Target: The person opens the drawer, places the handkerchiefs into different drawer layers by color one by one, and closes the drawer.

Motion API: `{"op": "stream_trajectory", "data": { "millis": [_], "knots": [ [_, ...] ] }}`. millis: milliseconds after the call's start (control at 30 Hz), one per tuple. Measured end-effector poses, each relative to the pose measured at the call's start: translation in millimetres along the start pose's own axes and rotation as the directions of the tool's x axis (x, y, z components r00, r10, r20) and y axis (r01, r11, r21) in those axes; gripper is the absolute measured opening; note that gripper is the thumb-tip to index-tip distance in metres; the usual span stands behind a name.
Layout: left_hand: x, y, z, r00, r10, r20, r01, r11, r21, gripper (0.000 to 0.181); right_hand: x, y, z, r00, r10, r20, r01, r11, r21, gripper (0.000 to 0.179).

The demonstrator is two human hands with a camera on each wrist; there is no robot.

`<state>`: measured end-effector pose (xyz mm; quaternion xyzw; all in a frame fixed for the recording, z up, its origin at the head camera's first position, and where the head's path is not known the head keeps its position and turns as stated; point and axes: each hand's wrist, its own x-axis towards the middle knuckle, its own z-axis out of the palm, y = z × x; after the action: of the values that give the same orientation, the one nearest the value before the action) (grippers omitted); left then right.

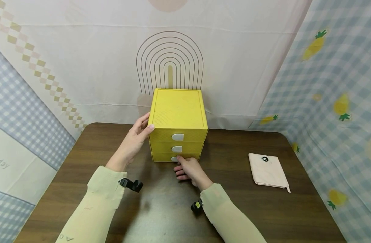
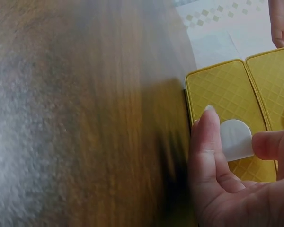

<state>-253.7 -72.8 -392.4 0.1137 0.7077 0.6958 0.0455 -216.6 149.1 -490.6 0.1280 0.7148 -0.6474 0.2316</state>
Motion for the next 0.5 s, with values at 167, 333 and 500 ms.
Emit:
{"op": "stream_trajectory", "data": {
  "millis": [167, 333, 500],
  "knots": [
    [0.1, 0.1, -0.3, 1.0, -0.01, -0.001, 0.01, 1.0, 0.002, 0.06, 0.7, 1.7, 2.3, 1.0, -0.009, -0.004, 0.009, 1.0, 0.027, 0.052],
    [0.4, 0.4, 0.3, 1.0, -0.012, 0.0, 0.012, 1.0, 0.002, 0.06, 1.8, 3.7, 3.7, 1.0, 0.002, 0.003, -0.002, 0.998, 0.062, 0.051],
    [-0.7, 0.2, 0.7, 1.0, -0.002, -0.001, 0.002, 1.0, 0.001, 0.061, 2.9, 6.5, 4.4, 1.0, 0.007, 0.016, -0.009, 0.995, 0.095, 0.05]
  ]
}}
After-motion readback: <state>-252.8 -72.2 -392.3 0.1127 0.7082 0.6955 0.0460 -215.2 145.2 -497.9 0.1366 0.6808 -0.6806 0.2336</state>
